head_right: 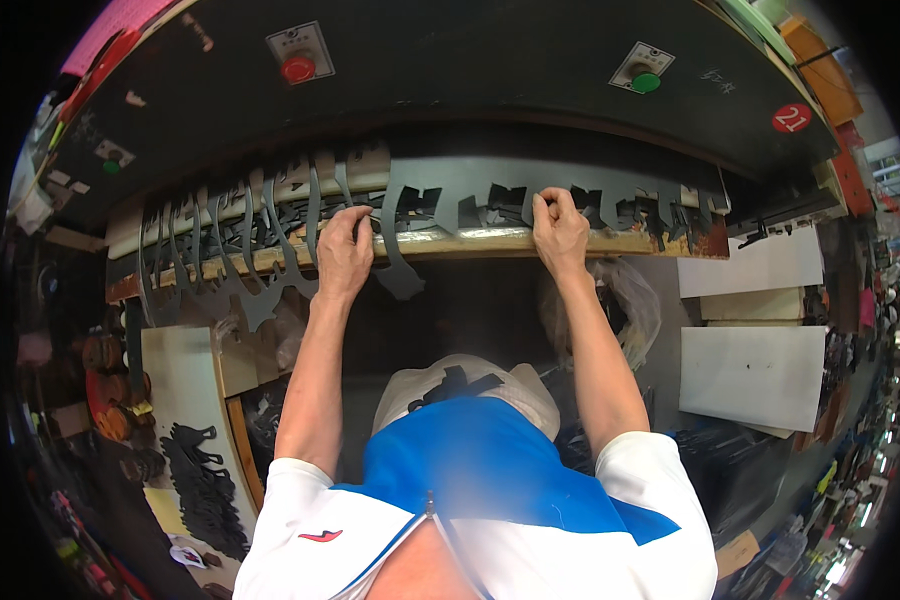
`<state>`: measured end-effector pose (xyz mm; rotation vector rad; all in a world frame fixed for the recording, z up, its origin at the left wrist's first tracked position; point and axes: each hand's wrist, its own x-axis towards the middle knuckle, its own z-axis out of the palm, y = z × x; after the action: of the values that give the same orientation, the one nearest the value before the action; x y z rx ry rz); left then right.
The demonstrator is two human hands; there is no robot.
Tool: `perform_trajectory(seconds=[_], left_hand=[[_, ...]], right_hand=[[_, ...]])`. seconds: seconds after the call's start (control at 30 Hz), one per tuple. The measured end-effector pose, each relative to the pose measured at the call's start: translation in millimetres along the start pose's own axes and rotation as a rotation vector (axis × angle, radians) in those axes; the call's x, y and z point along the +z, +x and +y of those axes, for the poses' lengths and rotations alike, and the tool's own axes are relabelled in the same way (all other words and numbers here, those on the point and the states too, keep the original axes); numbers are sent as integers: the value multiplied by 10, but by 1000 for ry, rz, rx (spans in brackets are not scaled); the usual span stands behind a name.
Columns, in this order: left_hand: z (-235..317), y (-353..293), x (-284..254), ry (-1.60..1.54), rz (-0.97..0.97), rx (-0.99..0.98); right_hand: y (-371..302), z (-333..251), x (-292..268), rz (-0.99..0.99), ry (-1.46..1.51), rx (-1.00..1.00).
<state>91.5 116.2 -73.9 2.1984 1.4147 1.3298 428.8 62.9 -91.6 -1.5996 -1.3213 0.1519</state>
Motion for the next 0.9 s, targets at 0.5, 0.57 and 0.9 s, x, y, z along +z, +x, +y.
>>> perform_trajectory(seconds=[0.5,0.57,0.9], left_hand=[[729,-885,-1217,-234,-612,-236],[669,-618,-1313,-61,-450,-220],[38,21,-385,18,-287,55]], right_hand=[[-738,-1250,-704,-141,-41,257],[-621,-1441,-332,-277,-34,7],[-646,-1629,1137,-351,-25,-290]])
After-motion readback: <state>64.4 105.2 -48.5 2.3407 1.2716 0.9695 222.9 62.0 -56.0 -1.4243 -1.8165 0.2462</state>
